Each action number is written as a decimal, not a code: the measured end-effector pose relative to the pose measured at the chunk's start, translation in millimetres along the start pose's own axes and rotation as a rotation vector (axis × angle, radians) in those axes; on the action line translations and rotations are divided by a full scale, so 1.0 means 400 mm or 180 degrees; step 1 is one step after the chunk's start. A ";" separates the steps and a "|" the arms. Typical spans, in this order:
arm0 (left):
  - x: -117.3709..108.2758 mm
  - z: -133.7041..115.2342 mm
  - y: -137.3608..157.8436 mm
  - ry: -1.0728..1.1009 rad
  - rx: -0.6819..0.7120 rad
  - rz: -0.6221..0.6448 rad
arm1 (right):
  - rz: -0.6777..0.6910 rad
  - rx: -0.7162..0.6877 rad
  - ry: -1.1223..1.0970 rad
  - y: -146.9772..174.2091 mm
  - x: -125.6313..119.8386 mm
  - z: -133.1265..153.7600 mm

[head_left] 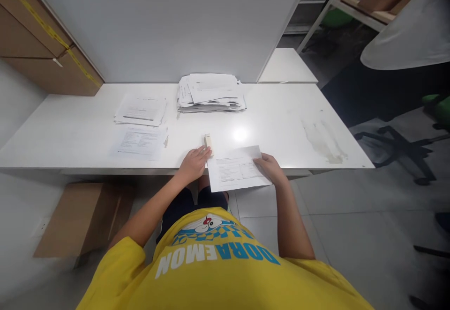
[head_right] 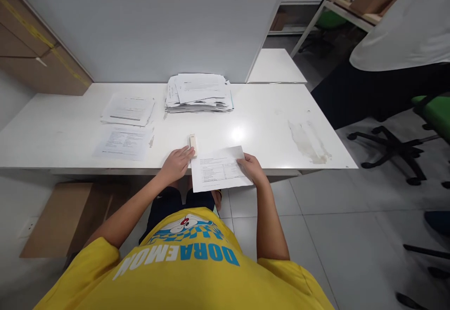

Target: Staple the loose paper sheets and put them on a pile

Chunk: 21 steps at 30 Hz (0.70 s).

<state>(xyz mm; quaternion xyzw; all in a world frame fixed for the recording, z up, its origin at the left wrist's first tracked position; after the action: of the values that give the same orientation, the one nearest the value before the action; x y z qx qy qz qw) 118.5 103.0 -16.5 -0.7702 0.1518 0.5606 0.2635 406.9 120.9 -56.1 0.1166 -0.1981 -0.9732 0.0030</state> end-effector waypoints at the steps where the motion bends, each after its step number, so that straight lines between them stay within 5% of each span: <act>1: -0.005 0.003 -0.004 0.0026 0.0047 -0.0021 | 0.0002 -0.0026 -0.0039 0.009 -0.005 -0.002; 7: -0.011 0.034 -0.006 0.0602 0.0064 -0.0420 | -0.0619 -0.0260 -0.0554 0.078 -0.131 -0.025; 11: -0.007 0.069 -0.003 0.0807 -0.0392 -0.0537 | -0.1239 -0.0789 -0.0965 0.044 -0.191 0.067; 17: 0.020 0.054 -0.022 0.0381 -0.0504 0.0098 | -0.1165 -0.1834 -0.0502 -0.237 -0.086 0.373; 21: 0.024 0.042 -0.018 0.0385 -0.0665 0.0283 | -0.1084 -0.2014 -0.0032 -0.482 0.019 0.516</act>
<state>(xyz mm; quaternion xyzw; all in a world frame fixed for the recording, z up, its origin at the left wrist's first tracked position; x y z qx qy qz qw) 112.1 119.3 -27.6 -0.8184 0.1422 0.5370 0.1471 360.3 377.7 52.5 0.1365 0.1353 -0.9735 -0.1242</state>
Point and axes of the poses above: each hand's wrist, its own y-axis away from the middle knuckle, its own x-axis out of the palm, z = x × y, the point moved 7 cm from there along -y, towards the middle knuckle, and after that the axes turned 1 degree about y, right-handed, at the moved point
